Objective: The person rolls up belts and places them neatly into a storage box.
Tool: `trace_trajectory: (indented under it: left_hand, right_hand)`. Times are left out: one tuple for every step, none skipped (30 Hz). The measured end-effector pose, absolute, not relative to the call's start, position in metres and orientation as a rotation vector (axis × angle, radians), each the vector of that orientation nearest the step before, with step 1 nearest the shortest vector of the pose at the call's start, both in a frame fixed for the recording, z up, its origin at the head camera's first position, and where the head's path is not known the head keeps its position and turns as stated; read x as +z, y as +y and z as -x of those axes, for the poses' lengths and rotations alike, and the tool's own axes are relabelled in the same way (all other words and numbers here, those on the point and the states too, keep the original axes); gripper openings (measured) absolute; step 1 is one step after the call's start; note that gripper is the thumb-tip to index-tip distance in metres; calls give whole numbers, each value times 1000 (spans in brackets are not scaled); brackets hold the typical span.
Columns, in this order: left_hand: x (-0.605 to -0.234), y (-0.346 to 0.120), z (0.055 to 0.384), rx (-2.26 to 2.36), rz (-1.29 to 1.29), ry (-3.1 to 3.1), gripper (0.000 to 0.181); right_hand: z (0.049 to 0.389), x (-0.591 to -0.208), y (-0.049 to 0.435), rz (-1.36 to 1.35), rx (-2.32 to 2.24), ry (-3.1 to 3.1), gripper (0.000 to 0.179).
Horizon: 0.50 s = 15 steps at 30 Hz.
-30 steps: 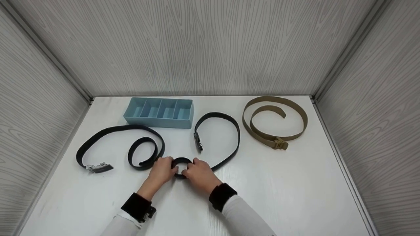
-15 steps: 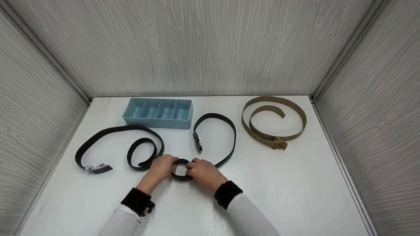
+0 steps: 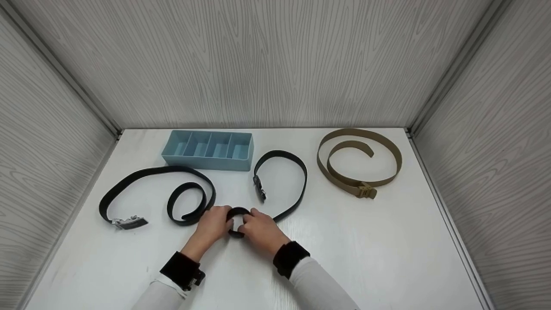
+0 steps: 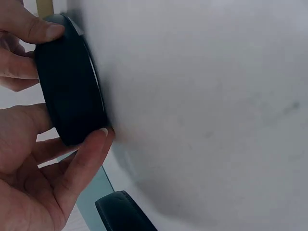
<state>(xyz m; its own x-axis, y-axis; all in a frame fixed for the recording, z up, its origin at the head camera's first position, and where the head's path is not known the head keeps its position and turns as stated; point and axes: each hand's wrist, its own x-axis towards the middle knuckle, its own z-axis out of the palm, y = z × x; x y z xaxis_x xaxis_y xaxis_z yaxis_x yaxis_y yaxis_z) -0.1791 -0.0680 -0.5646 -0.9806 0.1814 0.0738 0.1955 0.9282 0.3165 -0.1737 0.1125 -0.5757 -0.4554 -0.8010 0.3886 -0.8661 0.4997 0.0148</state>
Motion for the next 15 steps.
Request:
trace_trajectory:
  left_hand:
    - [-564, -68, 178, -514, 292, -3054, 2]
    - [-564, -68, 178, -516, 293, -3065, 1]
    - [-564, -68, 178, -513, 300, -3070, 4]
    - [-564, -68, 178, -505, 312, -3071, 7]
    - [-565, -68, 179, -492, 329, -3070, 8]
    - [-565, -68, 180, -477, 346, -3068, 9]
    - [-566, -69, 180, -465, 364, -3066, 9]
    - [-566, -70, 181, -454, 384, -3062, 10]
    - [-567, -71, 181, -443, 405, -3059, 10]
    - [-567, -71, 182, -433, 428, -3055, 11]
    - [-568, -72, 183, -425, 452, -3050, 12]
    - [-568, -72, 183, -423, 473, -3047, 13]
    - [-568, -72, 183, -422, 491, -3042, 14]
    - [-568, -71, 183, -425, 501, -3037, 14]
    - [-568, -71, 183, -431, 500, -3035, 15]
  right_hand:
    - [173, -576, 112, -1390, 260, -2405, 10]
    - [172, -576, 113, -1391, 259, -2414, 11]
    - [172, -576, 113, -1395, 264, -2425, 12]
    - [172, -575, 115, -1407, 275, -2440, 13]
    - [172, -575, 116, -1419, 289, -2458, 14]
    - [173, -575, 118, -1430, 308, -2478, 15]
    - [173, -574, 120, -1437, 333, -2500, 17]
    - [174, -574, 122, -1442, 362, -2516, 18]
    - [174, -574, 124, -1447, 388, -2531, 18]
    - [175, -574, 125, -1453, 408, -2540, 18]
    - [176, -575, 126, -1459, 424, -2541, 18]
    - [176, -575, 127, -1464, 440, -2539, 18]
    - [176, -575, 127, -1465, 441, -2532, 17]
    - [176, -576, 127, -1465, 437, -2519, 16]
    - [176, -576, 126, -1463, 429, -2510, 15]
